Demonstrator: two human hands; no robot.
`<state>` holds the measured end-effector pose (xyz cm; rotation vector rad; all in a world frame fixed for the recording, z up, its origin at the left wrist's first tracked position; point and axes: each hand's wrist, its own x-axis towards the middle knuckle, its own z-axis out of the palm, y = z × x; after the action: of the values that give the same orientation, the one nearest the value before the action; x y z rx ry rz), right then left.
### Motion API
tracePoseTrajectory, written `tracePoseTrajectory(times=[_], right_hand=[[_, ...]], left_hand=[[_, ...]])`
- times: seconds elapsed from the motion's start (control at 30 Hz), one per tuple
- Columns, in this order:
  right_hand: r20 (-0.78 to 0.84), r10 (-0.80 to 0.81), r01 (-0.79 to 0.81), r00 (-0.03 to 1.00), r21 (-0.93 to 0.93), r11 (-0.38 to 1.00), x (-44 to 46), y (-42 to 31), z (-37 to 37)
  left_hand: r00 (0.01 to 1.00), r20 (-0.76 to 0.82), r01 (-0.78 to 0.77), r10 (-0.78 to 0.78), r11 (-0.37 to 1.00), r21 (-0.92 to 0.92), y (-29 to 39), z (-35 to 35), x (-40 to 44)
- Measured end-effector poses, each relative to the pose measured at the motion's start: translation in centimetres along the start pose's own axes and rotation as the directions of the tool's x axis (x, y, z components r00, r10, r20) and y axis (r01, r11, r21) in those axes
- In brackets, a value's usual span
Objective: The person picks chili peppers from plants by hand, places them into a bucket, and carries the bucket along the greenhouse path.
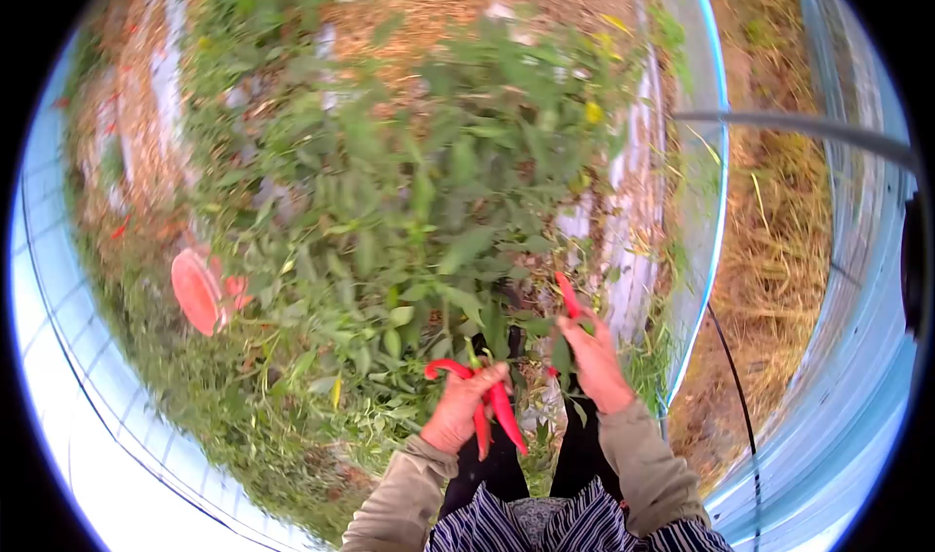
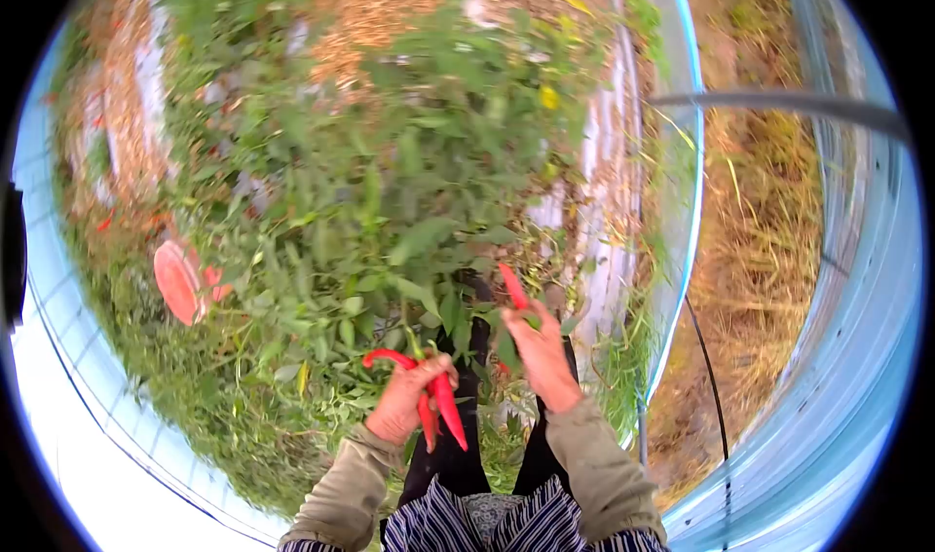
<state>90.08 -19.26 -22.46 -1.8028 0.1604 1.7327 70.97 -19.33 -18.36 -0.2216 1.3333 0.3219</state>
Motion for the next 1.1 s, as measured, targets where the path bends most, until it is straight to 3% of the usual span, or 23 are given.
tracePoseTrajectory(times=[0.17,0.2,0.27,0.3,0.37,0.4,0.43,0.47,0.5,0.6,0.7,0.77,0.83,0.97,1.0,1.1], right_hand=[[0.099,-0.001,-0.001,0.995,0.026,1.000,-4.0,-2.0,1.8],[0.139,0.070,-0.074,0.988,0.024,0.997,-5.6,-3.4,3.6],[0.246,0.232,-0.260,0.941,0.088,0.962,-7.5,-4.9,6.2],[0.328,0.343,-0.411,0.880,0.164,0.897,-7.9,-5.1,7.4],[0.473,0.398,-0.542,0.786,0.218,0.812,-9.6,-5.8,10.4],[0.370,0.378,-0.433,0.849,0.075,0.898,-10.3,-5.8,11.8],[0.271,0.329,-0.319,0.904,-0.081,0.944,-10.9,-5.6,13.1],[0.274,0.196,-0.145,0.941,-0.197,0.970,-10.9,-4.5,13.7],[0.282,0.044,0.018,0.958,-0.215,0.976,-11.1,-3.7,14.7],[0.249,0.017,0.047,0.968,-0.250,0.967,-12.5,-4.0,16.6],[0.327,0.054,0.059,0.943,-0.326,0.943,-13.5,-4.2,18.5],[0.342,0.114,0.007,0.933,-0.333,0.943,-14.4,-4.5,20.2],[0.378,0.031,0.109,0.925,-0.341,0.934,-14.4,-3.7,21.5],[0.386,0.182,-0.025,0.904,-0.377,0.926,-13.7,-4.9,24.0],[0.368,0.259,-0.105,0.893,-0.389,0.915,-13.3,-5.5,24.5],[0.341,0.331,-0.123,0.880,-0.509,0.852,-11.8,-8.2,26.3]], left_hand=[[0.975,0.189,-0.104,0.121,0.990,-0.098,1.1,-0.9,-5.8],[0.970,0.196,-0.119,0.141,0.985,-0.121,1.5,-1.2,-6.5],[0.951,0.248,-0.038,0.185,0.865,-0.500,2.5,-2.2,-7.9],[0.928,0.328,0.084,0.176,0.759,-0.646,2.8,-3.1,-8.0],[0.947,0.257,-0.011,0.191,0.821,-0.570,4.1,-4.3,-9.3],[0.942,0.262,-0.018,0.210,0.812,-0.584,4.6,-4.6,-10.3],[0.961,0.150,-0.137,0.233,0.869,-0.475,5.2,-4.7,-11.6],[0.962,0.037,-0.241,0.269,0.907,-0.346,5.5,-5.0,-12.6],[0.959,0.040,-0.248,0.281,0.900,-0.359,5.6,-5.5,-13.3],[0.949,-0.028,-0.297,0.314,0.862,-0.411,5.7,-7.2,-14.9],[0.939,-0.088,-0.335,0.334,0.819,-0.466,6.4,-6.8,-15.8],[0.926,-0.086,-0.365,0.368,0.813,-0.453,6.9,-6.5,-15.9],[0.881,-0.116,-0.468,0.459,0.806,-0.362,7.6,-5.9,-15.9],[0.812,-0.265,-0.582,0.520,0.696,-0.420,8.8,-4.6,-14.9],[0.830,-0.182,-0.548,0.527,0.713,-0.437,8.7,-5.2,-14.4],[0.886,-0.171,-0.448,0.432,0.697,-0.560,11.3,-3.6,-13.9]])
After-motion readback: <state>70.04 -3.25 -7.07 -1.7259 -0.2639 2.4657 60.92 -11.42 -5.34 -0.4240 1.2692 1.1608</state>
